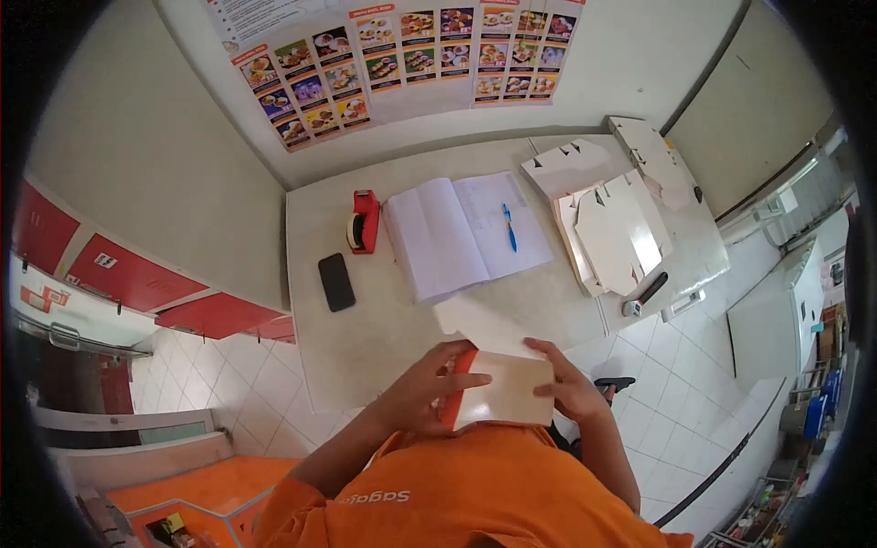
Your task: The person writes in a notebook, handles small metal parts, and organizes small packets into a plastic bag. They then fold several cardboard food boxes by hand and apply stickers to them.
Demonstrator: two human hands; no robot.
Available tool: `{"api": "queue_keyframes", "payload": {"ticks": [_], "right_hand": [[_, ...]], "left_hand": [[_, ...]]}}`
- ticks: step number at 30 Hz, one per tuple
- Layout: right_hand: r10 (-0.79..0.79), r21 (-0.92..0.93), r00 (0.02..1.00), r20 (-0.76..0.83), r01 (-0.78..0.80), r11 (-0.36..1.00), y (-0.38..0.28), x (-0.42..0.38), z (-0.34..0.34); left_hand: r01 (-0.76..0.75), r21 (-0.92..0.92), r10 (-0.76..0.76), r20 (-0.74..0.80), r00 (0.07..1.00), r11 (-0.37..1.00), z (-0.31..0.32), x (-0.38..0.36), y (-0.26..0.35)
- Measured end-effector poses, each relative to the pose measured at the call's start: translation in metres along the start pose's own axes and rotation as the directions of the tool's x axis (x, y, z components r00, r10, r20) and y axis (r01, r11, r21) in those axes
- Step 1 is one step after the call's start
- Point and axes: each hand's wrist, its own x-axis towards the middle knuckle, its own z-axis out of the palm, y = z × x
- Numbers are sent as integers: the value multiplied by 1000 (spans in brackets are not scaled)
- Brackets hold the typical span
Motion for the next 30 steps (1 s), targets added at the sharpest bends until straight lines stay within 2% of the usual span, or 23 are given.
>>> {"api": "queue_keyframes", "payload": {"ticks": [2,3,4,6,7,8,9,10,11,12,13,14,16,18,19,20,22,24,25,26,28,29,30], "right_hand": [[-256,-209,955,-151,222,952,14,-18,-5],[-268,-133,929,-255,241,961,15,-26,-7],[-372,-146,835,-405,342,928,40,-28,-29],[-425,-274,599,-679,330,903,44,-42,-37],[-427,-277,587,-688,332,902,52,-45,-50],[-444,-250,439,-781,431,867,67,-42,-70],[-434,-237,283,-856,530,814,81,-37,-88],[-441,-242,273,-855,542,804,91,-36,-103],[-460,-324,250,-852,438,839,101,-37,-120],[-484,-403,225,-846,327,855,110,-34,-140],[-571,-490,177,-802,353,797,127,-24,-162],[-525,-429,230,-820,360,828,132,-19,-170],[-498,-347,415,-761,388,854,105,-18,-146],[-591,-453,518,-618,379,807,110,1,-159],[-497,-289,624,-603,410,865,93,3,-151],[-546,-288,653,-525,467,836,99,18,-162],[-479,-322,760,-439,364,874,91,43,-176],[-465,-338,797,-386,347,875,61,66,-174],[-572,-423,738,-357,418,804,60,86,-178],[-570,-412,731,-375,419,809,48,96,-175],[-557,-642,796,-239,300,705,28,107,-177],[-558,-630,787,-263,297,717,29,104,-183],[-639,-721,731,-240,306,621,31,102,-189]], "left_hand": [[-46,-134,47,5,999,990,9,2,-13],[-103,-336,84,-71,994,936,18,7,-28],[-77,-564,-15,-156,988,822,25,17,-37],[58,-144,-86,-198,976,988,31,29,-113],[181,191,-135,-230,964,965,37,46,-136],[289,503,-161,-283,946,814,43,62,-156],[275,508,-146,-280,949,816,44,74,-172],[334,663,-226,-246,942,670,45,86,-188],[363,791,-306,-233,923,493,47,100,-205],[351,795,-282,-235,930,496,48,107,-226],[347,791,-277,-232,932,504,48,106,-248],[341,788,-277,-224,934,512,49,109,-261],[371,783,-291,-251,923,500,49,128,-265],[385,788,-322,-249,913,480,40,144,-274],[373,805,-319,-242,916,462,36,152,-283],[359,819,-312,-234,921,447,31,161,-291],[319,830,-310,-188,932,457,15,174,-301],[274,845,-256,-170,952,459,-7,178,-314],[233,860,-202,-156,967,453,-18,176,-321],[247,866,-251,-147,957,435,-26,181,-309],[235,876,-296,-112,949,422,-37,192,-301],[347,799,-211,-277,937,492,-43,196,-307],[433,699,-138,-438,888,570,-45,207,-312]]}}
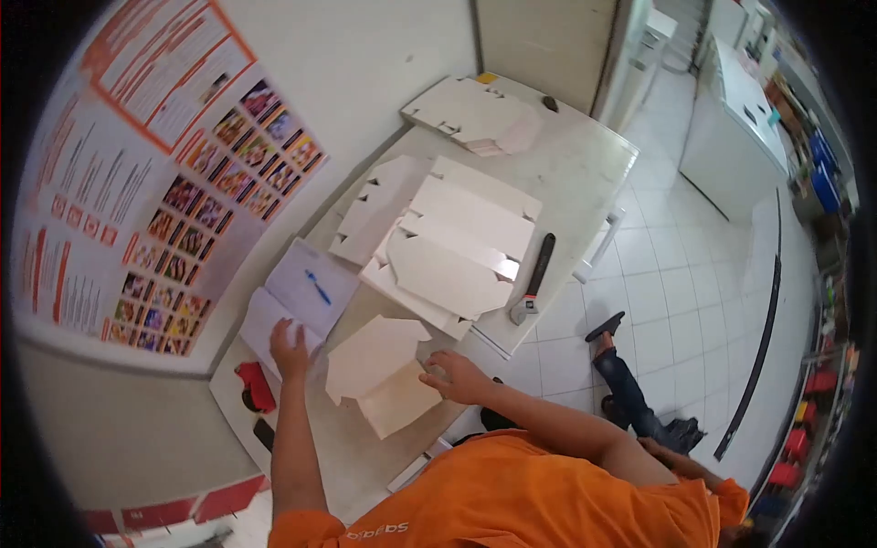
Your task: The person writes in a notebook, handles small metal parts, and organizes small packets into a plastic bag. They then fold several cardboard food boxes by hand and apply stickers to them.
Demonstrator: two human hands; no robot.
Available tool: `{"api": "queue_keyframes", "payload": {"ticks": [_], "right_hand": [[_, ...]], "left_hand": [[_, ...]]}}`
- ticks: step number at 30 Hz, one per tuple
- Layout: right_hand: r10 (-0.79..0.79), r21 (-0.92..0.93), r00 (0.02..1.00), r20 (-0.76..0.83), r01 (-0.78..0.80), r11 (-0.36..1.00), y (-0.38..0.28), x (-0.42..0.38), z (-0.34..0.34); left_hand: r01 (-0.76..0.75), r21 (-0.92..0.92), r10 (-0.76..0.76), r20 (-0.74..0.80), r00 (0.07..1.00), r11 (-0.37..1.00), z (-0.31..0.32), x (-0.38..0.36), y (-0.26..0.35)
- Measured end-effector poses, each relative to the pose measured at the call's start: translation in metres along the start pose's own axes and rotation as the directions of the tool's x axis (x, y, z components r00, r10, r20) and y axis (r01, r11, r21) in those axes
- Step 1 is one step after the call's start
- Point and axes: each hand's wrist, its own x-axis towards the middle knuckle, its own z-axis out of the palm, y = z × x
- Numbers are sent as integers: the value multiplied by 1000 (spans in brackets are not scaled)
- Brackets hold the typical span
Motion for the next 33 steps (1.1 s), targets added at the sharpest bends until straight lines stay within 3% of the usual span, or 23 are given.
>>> {"api": "queue_keyframes", "payload": {"ticks": [1,3,4,5,6,7,9,10,11,12,13,15,18,19,23,25,27,29,31,33], "right_hand": [[-84,-105,995,-46,79,991,2,-2,-5],[-32,-64,994,-102,26,998,2,-18,-29],[2,-31,991,-136,-6,1000,4,-30,-41],[9,-36,989,-146,-15,999,17,-37,-46],[22,-34,986,-167,-28,999,24,-47,-51],[41,-89,969,-245,-65,994,28,-54,-56],[113,-165,928,-355,-181,970,48,-59,-66],[114,-170,919,-378,-189,967,49,-59,-74],[72,-345,882,-466,-256,903,47,-56,-84],[17,-496,843,-538,-333,802,46,-53,-95],[-14,-584,844,-536,-360,727,50,-49,-101],[-43,-607,851,-524,-338,719,77,-38,-114],[-70,-596,849,-524,-306,743,98,-16,-127],[-117,-617,814,-569,-328,716,112,-2,-132],[-155,-603,725,-671,-412,683,124,31,-172],[-125,-575,717,-686,-428,698,101,24,-178],[-95,-556,716,-691,-442,704,80,10,-176],[-68,-460,781,-621,-294,838,69,-17,-159],[-7,-403,825,-565,-268,875,47,-51,-146],[50,-334,863,-503,-247,910,39,-80,-129]], "left_hand": [[-25,-4,26,18,1000,1000,4,16,28],[-245,-70,216,-284,934,967,22,35,111],[-342,-333,305,-158,939,879,30,34,176],[-485,-293,498,-35,866,824,65,27,209],[-478,-391,531,31,847,786,81,17,273],[-559,-340,610,57,790,756,108,9,319],[-570,-413,653,84,753,710,153,-7,375],[-517,-239,568,279,775,822,153,-9,407],[-467,-37,433,442,785,884,155,-7,429],[-479,-52,451,436,779,877,161,-3,442],[-433,50,333,560,758,900,167,0,450],[-397,223,130,711,691,891,173,9,460],[-343,218,62,760,647,914,176,23,444],[-384,196,172,653,738,902,162,20,439],[-415,35,300,637,710,909,126,35,428],[-504,-9,444,487,752,864,104,42,424],[-493,-57,455,489,745,868,102,49,412],[-480,-113,470,488,736,870,98,56,396],[-405,-257,477,568,671,877,92,69,376],[-326,-337,463,524,714,883,95,86,350]]}}
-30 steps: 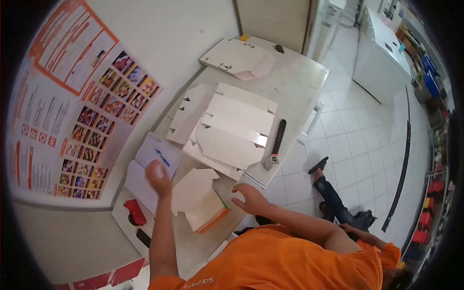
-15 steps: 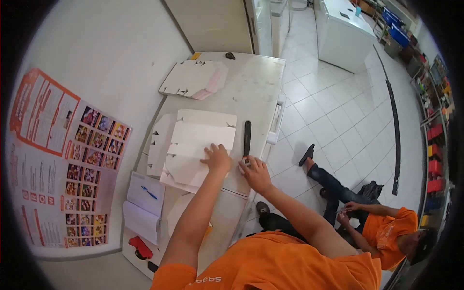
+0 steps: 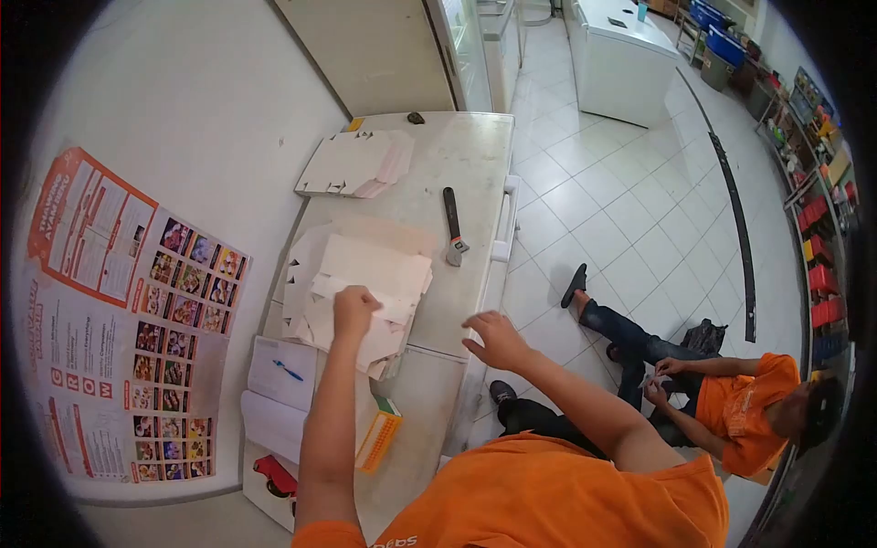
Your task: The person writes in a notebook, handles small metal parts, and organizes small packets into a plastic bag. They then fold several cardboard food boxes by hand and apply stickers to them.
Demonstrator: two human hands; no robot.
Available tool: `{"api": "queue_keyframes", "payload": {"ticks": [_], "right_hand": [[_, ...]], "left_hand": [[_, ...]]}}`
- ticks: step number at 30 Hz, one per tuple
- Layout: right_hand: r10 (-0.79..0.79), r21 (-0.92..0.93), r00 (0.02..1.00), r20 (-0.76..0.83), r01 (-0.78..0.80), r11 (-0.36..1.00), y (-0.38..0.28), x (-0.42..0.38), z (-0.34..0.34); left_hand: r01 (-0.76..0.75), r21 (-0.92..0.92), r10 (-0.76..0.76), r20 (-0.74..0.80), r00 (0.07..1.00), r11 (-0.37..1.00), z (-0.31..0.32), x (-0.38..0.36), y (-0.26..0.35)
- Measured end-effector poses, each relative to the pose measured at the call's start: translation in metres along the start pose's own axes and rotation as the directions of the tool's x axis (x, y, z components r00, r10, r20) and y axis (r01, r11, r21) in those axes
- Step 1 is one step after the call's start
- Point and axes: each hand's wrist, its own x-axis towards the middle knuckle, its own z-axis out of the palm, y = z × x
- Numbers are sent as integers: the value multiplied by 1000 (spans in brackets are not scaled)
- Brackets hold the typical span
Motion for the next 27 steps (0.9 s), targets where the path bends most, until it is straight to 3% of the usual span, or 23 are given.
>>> {"api": "queue_keyframes", "payload": {"ticks": [1,5,7,9,13,15,16,17,18,19,22,25,26,27], "right_hand": [[-11,16,999,40,10,1000,-1,-16,0],[-21,30,996,85,19,999,-14,-61,-6],[-11,47,995,104,6,999,-33,-83,-8],[-13,63,994,111,6,998,-56,-97,-10],[11,111,993,117,-24,994,-91,-162,-23],[92,134,983,162,-114,984,-97,-202,-36],[169,86,977,133,-182,980,-90,-225,-40],[238,45,965,111,-244,969,-83,-250,-43],[323,37,943,84,-326,944,-75,-276,-49],[399,34,915,60,-401,915,-65,-302,-56],[633,123,763,-127,-622,774,-63,-380,-75],[797,242,535,-280,-764,598,-54,-442,-73],[799,248,538,-270,-763,597,-51,-460,-66],[823,277,482,-300,-782,559,-44,-473,-59]], "left_hand": [[22,-111,-28,-54,998,994,-8,-3,-9],[54,-262,-95,-146,985,964,-27,-19,-20],[-152,-114,146,-61,987,982,2,-29,-19],[-239,-41,239,-4,971,970,18,-49,14],[-298,33,300,-67,952,954,78,-27,37],[-242,269,293,-171,941,932,106,2,37],[-122,427,258,-277,926,896,127,12,37],[-134,410,264,-278,924,902,120,9,58],[-3,421,63,-127,990,907,94,-1,84],[125,456,-152,24,988,881,79,-3,102],[62,306,-89,77,993,950,119,59,44],[10,315,-3,-23,1000,949,78,54,51],[-92,251,97,-10,995,964,83,57,40],[-89,258,95,-13,995,962,104,52,30]]}}
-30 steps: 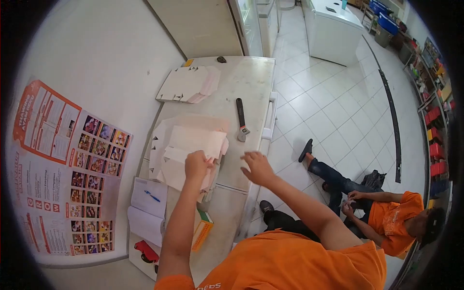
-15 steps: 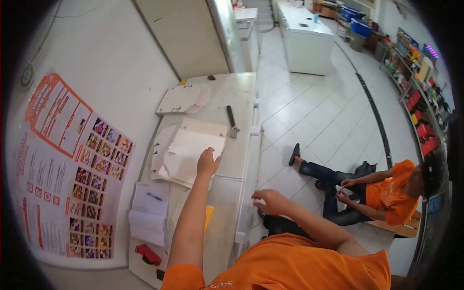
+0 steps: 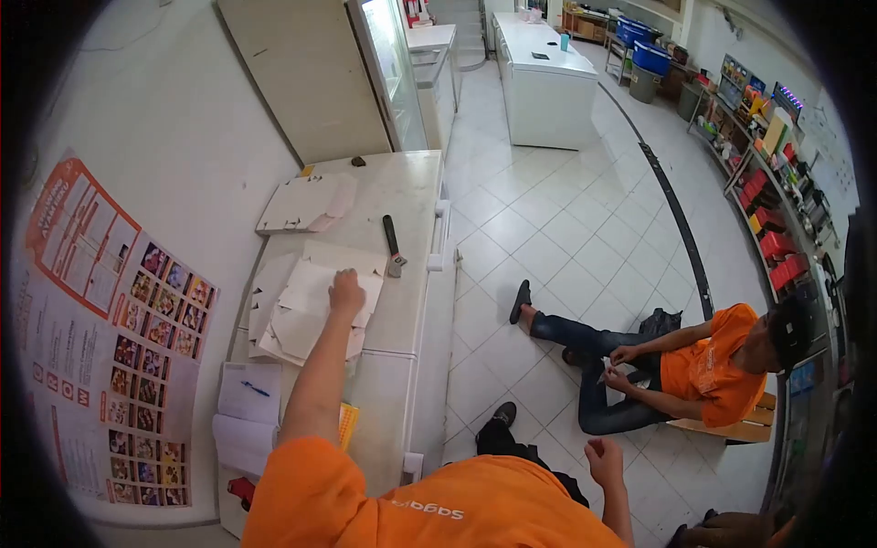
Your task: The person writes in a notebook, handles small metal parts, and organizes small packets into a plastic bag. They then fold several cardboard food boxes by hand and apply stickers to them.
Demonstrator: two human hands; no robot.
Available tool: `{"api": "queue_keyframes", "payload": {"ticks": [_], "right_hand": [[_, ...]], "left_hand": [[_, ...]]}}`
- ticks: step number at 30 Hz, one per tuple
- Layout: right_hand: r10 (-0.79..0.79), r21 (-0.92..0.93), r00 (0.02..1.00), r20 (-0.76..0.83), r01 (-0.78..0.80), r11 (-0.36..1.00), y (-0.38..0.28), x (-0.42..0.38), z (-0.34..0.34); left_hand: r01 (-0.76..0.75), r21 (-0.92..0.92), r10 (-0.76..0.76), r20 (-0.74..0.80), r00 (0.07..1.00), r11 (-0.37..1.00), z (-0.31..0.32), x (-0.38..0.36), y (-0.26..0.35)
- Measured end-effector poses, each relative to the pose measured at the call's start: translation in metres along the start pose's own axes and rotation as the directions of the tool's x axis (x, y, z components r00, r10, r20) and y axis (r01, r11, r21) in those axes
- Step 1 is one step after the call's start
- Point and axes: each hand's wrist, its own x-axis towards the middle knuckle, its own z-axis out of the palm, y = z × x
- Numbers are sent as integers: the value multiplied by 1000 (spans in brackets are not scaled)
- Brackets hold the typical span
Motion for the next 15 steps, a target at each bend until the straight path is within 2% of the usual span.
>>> {"api": "queue_keyframes", "payload": {"ticks": [1,2,3,4,5,6,8,9,11,14,15], "right_hand": [[46,24,997,-57,-44,999,8,5,6],[42,39,997,-63,-40,998,12,9,14],[56,88,997,-51,-51,995,15,12,23],[68,132,997,-38,-62,989,18,14,31],[29,72,1000,-11,-28,997,4,17,32],[27,71,1000,-9,-26,997,-4,20,35],[-54,137,996,74,44,990,-13,23,37],[-45,170,995,87,30,985,-13,23,38],[-42,152,996,79,30,988,-10,21,30],[-13,135,998,55,6,991,0,10,17],[7,131,999,36,-12,991,5,6,11]], "left_hand": [[-106,89,121,-187,975,990,27,-7,1],[-195,197,254,-351,901,961,39,-8,8],[-200,207,264,-355,897,958,28,-14,29],[-89,199,127,-185,975,976,5,-29,59],[28,209,-28,-5,1000,977,-9,-37,74],[31,209,-30,-5,1000,977,-7,-31,70],[25,152,-53,178,983,988,2,-11,57],[29,146,-55,178,983,989,4,-4,52],[24,73,-30,73,997,997,5,5,40],[309,-133,-323,-103,941,942,-11,27,6],[297,-154,-321,-165,933,942,-21,31,-12]]}}
